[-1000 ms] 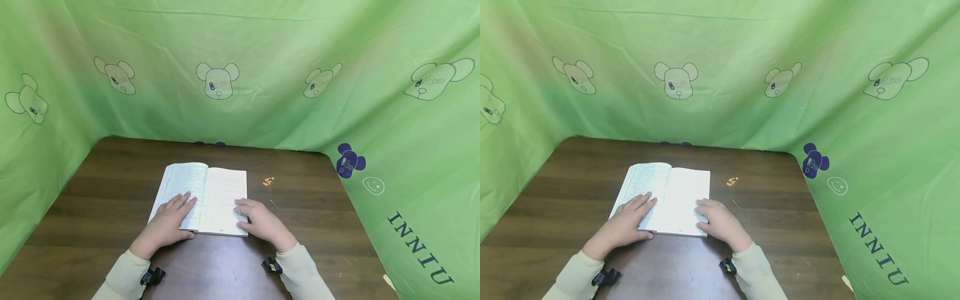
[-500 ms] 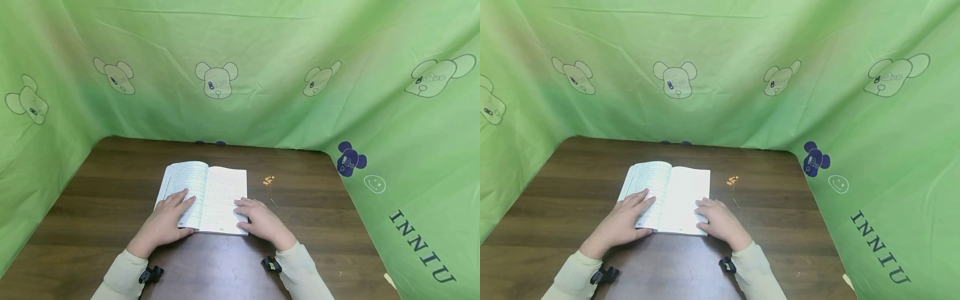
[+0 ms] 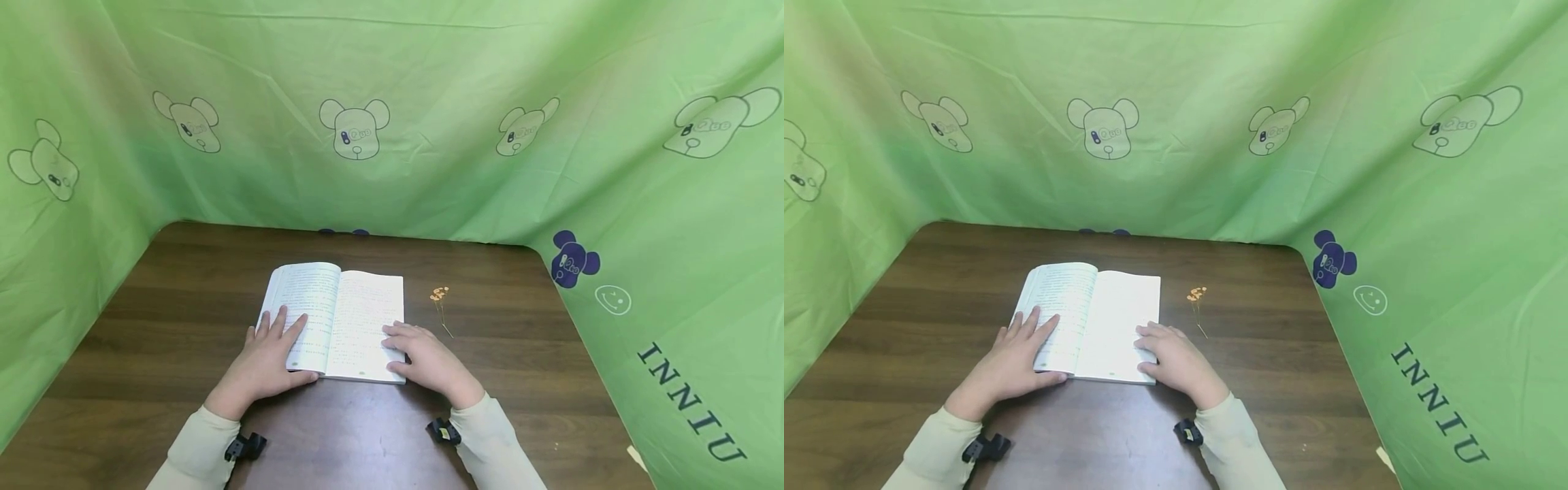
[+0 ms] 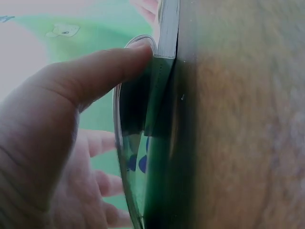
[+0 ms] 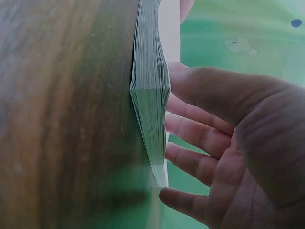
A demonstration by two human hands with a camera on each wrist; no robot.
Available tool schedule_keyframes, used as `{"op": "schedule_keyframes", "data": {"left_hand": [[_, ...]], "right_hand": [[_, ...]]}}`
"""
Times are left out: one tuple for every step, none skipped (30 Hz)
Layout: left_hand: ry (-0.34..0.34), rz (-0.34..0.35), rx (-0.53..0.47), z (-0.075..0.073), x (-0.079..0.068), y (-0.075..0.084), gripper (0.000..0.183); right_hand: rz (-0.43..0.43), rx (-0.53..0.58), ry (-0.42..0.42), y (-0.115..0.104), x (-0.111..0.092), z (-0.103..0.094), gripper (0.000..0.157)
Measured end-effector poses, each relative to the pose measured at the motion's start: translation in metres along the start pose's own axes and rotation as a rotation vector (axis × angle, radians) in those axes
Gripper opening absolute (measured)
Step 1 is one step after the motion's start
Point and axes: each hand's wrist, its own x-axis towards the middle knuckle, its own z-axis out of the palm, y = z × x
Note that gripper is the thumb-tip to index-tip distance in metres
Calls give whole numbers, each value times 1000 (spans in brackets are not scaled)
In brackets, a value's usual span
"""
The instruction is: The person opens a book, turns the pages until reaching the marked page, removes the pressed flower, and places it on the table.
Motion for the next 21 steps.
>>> {"op": "schedule_keyframes", "data": {"left_hand": [[-9, -10, 2, 0, 0, -1, 107], [-13, -18, 4, 0, 0, -1, 108], [-16, -22, 9, 0, 0, -1, 108], [-18, -28, 14, 0, 0, -2, 109], [-16, -28, 16, -1, -1, -2, 109], [-17, -29, 19, -1, -1, -2, 109], [-19, -28, 21, -1, -1, -2, 109], [-19, -28, 21, -1, -1, -1, 108], [-22, -27, 23, -2, -1, -1, 107], [-25, -26, 21, -2, -2, -1, 106], [-28, -26, 22, -2, -2, -1, 103], [-31, -25, 23, -3, -2, -1, 101], [-32, -25, 25, -3, -2, -1, 98], [-32, -25, 24, -4, -2, -2, 96], [-28, -21, 22, -4, -3, -2, 94], [-26, -20, 18, -5, -3, -2, 93], [-22, -19, 12, -5, -3, -3, 93], [-19, -19, 4, -6, -4, -3, 94], [-16, -19, -6, -6, -4, -4, 95], [-11, -19, -15, -7, -5, -4, 97], [-7, -18, -17, -7, -5, -5, 99]], "right_hand": [[0, 2, 0, 0, 0, 0, 39], [1, 4, 0, 0, 0, 0, 39], [3, 5, 0, -1, 0, -1, 39], [4, 5, 0, 0, 0, -1, 40], [5, 6, 0, -1, 0, -1, 40], [6, 9, 0, -1, 0, -1, 40], [8, 10, 0, 0, 0, -1, 40], [9, 14, 1, 0, 0, -1, 40], [10, 15, 2, 0, 0, -1, 40], [10, 15, 2, 0, 0, -1, 40], [9, 16, 2, 0, 0, -1, 40], [12, 15, 0, 0, 0, -1, 40], [16, 14, -3, 0, 1, -1, 40], [19, 14, -7, 1, 1, -1, 41], [22, 15, -9, 1, 1, -1, 41], [24, 18, -12, 1, 1, -1, 41], [26, 20, -14, 2, 1, -1, 41], [29, 22, -17, 2, 1, -1, 41], [26, 25, -17, 2, 1, -1, 41], [22, 27, -16, 2, 0, -1, 41], [18, 29, -15, 3, 0, -1, 41]]}}
